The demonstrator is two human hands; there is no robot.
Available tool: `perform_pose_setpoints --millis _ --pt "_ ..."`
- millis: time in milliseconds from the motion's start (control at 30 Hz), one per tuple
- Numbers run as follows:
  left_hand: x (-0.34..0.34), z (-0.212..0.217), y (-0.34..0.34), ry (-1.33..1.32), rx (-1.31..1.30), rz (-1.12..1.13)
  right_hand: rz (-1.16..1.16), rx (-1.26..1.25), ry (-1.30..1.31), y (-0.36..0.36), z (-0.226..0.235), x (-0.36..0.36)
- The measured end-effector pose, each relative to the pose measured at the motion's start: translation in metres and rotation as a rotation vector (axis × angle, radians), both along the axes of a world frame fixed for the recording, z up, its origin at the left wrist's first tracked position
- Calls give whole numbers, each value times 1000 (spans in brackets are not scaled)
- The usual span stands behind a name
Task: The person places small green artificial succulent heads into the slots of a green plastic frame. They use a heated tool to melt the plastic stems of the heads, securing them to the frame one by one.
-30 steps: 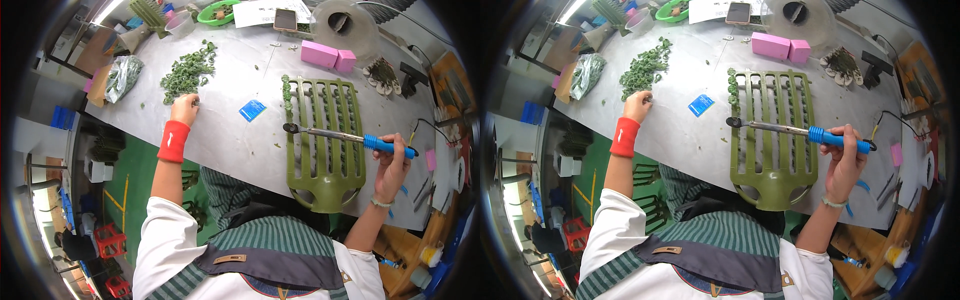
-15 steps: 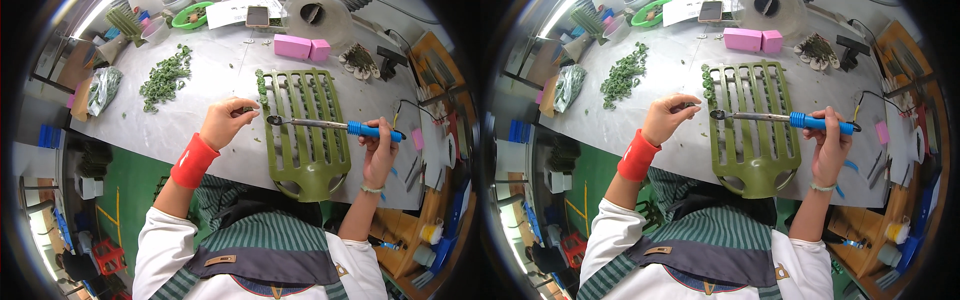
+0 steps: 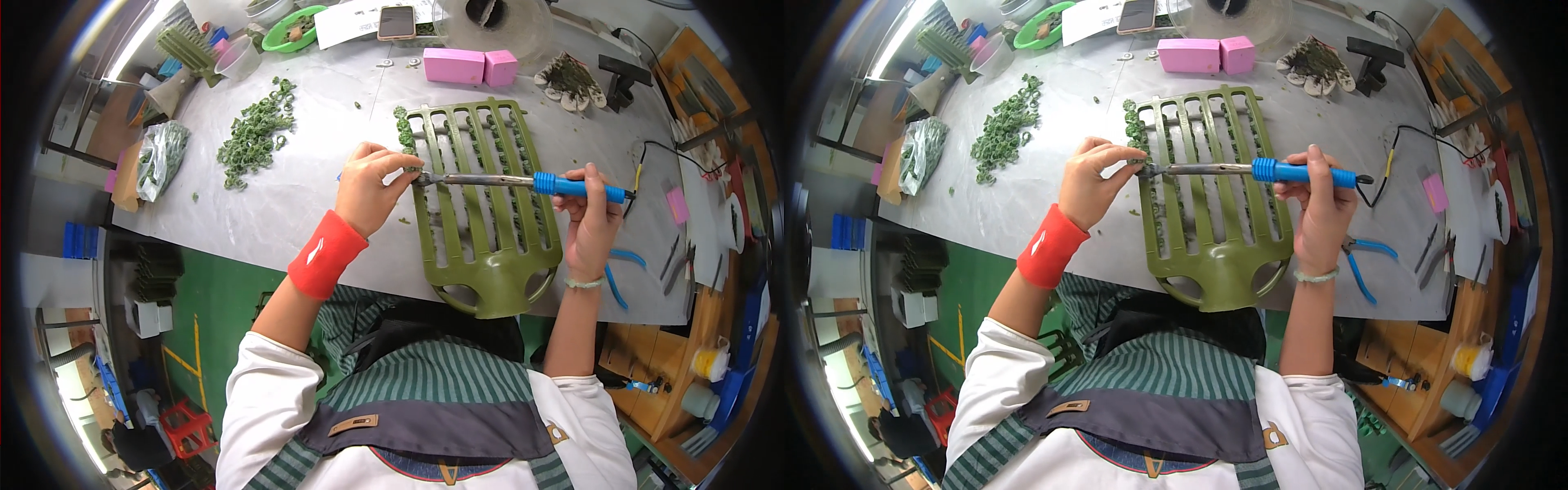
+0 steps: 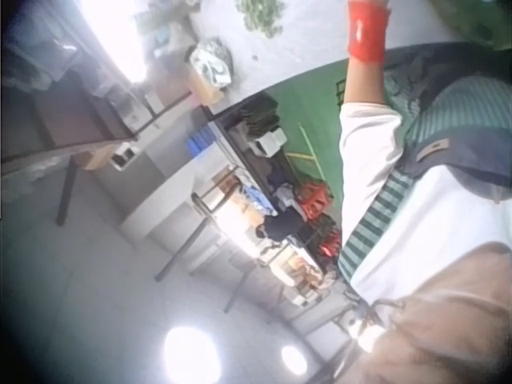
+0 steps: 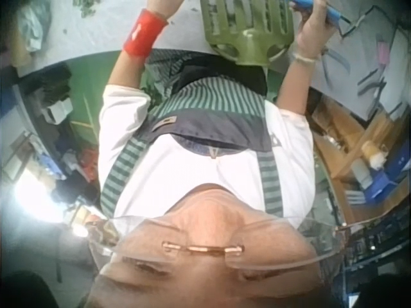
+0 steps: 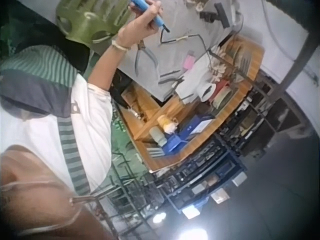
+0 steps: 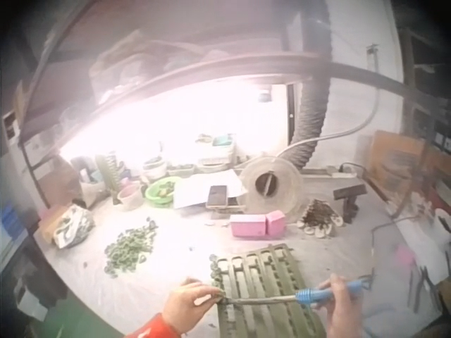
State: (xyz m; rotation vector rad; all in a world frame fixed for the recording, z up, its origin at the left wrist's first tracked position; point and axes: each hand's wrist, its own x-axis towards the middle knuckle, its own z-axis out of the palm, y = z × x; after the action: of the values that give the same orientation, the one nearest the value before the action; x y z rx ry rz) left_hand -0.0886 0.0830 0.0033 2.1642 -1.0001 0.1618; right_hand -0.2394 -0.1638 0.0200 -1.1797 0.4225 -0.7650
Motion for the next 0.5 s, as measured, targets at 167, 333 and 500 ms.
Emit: perform_pose_setpoints --millis 167,333,500 --pt "3 -11 -1 -85 8 -11 0 -10 19 2 0 0" --pt "3 -11 2 -95 49 -4 -25 -61 35 -10 14 -14" --pt "17 5 19 46 -111 -48 -53 -27 44 -10 18 -19"
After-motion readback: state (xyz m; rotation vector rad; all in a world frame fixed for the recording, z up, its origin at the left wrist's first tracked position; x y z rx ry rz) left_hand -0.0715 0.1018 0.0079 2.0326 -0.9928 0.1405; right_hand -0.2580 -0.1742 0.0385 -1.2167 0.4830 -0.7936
